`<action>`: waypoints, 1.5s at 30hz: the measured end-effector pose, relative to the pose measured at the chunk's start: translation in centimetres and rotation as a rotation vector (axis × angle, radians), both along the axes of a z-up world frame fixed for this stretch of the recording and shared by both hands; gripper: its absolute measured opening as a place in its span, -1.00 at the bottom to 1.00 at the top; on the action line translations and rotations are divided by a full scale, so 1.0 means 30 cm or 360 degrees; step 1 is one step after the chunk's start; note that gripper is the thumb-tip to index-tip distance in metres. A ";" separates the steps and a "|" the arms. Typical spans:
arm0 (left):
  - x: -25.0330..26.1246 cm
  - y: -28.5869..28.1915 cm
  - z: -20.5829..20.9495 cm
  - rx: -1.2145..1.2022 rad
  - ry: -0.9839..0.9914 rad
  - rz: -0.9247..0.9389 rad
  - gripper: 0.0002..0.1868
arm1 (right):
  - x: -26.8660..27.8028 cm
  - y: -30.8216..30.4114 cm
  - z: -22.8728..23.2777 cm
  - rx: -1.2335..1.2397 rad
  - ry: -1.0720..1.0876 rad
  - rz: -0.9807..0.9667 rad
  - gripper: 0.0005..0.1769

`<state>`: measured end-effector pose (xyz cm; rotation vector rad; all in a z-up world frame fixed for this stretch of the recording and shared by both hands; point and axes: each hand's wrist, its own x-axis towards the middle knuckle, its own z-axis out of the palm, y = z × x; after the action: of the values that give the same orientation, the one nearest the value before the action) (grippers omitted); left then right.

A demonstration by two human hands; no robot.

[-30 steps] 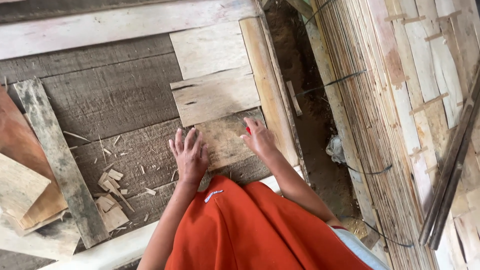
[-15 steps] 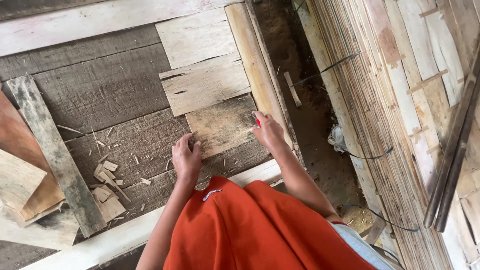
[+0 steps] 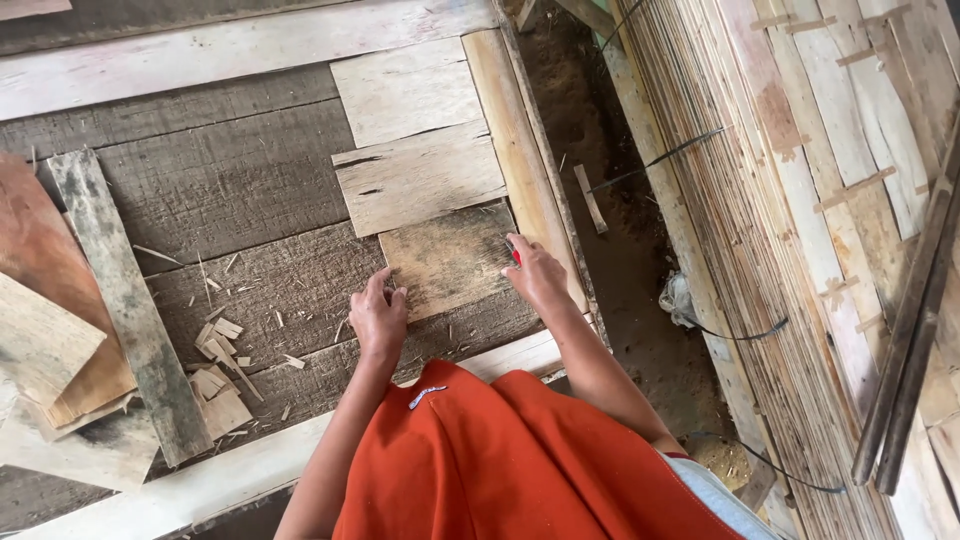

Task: The person uses a red utility knife to shave thin strips from several small wooden planks on a workbench. They repeatedly pick up planks, position them, and scrape the knife along the surface to remove shavings, then set the planks aside.

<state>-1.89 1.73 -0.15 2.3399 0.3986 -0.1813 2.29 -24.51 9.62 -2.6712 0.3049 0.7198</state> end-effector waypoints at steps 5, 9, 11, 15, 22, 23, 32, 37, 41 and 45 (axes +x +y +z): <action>-0.009 -0.014 0.018 0.0046 -0.0038 0.0002 -0.47 | 0.004 -0.001 -0.030 -0.0060 -0.0034 0.0033 -0.33; -0.017 -0.036 -0.008 0.0288 -0.0124 -0.0089 -0.46 | 0.014 -0.018 -0.082 -0.0135 -0.0006 0.0093 -0.39; -0.018 -0.035 -0.031 0.0336 -0.0115 -0.0106 -0.46 | 0.016 -0.024 -0.101 -0.0140 -0.0007 0.0104 -0.40; -0.003 -0.036 -0.040 0.0485 -0.0032 -0.0198 -0.46 | 0.020 -0.004 -0.097 -0.0135 -0.0011 0.0104 -0.46; 0.017 -0.041 -0.050 0.0717 -0.0050 -0.0358 -0.44 | 0.021 -0.025 -0.157 -0.0157 -0.0064 0.0136 -0.52; 0.020 -0.041 -0.046 0.0763 -0.0031 -0.0391 -0.44 | 0.022 -0.025 -0.161 -0.0160 -0.0058 0.0147 -0.49; -0.010 -0.035 -0.071 0.0554 -0.0101 -0.0320 -0.41 | 0.014 -0.005 -0.137 -0.0150 -0.0018 0.0135 -0.42; -0.016 -0.032 -0.069 0.0330 -0.0222 -0.0173 -0.36 | -0.002 0.003 -0.102 -0.0150 -0.0017 0.0106 -0.36; -0.005 -0.016 -0.084 0.0114 -0.0213 -0.0060 -0.37 | -0.022 0.026 -0.005 -0.0087 -0.0037 0.0040 -0.38; -0.007 -0.016 -0.074 0.0011 -0.0213 0.0008 -0.39 | -0.038 0.004 -0.053 -0.0050 -0.0095 0.0002 -0.45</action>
<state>-2.08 1.25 -2.39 2.3417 0.3394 -0.0209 1.13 -24.39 8.01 -2.7168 0.3012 0.6391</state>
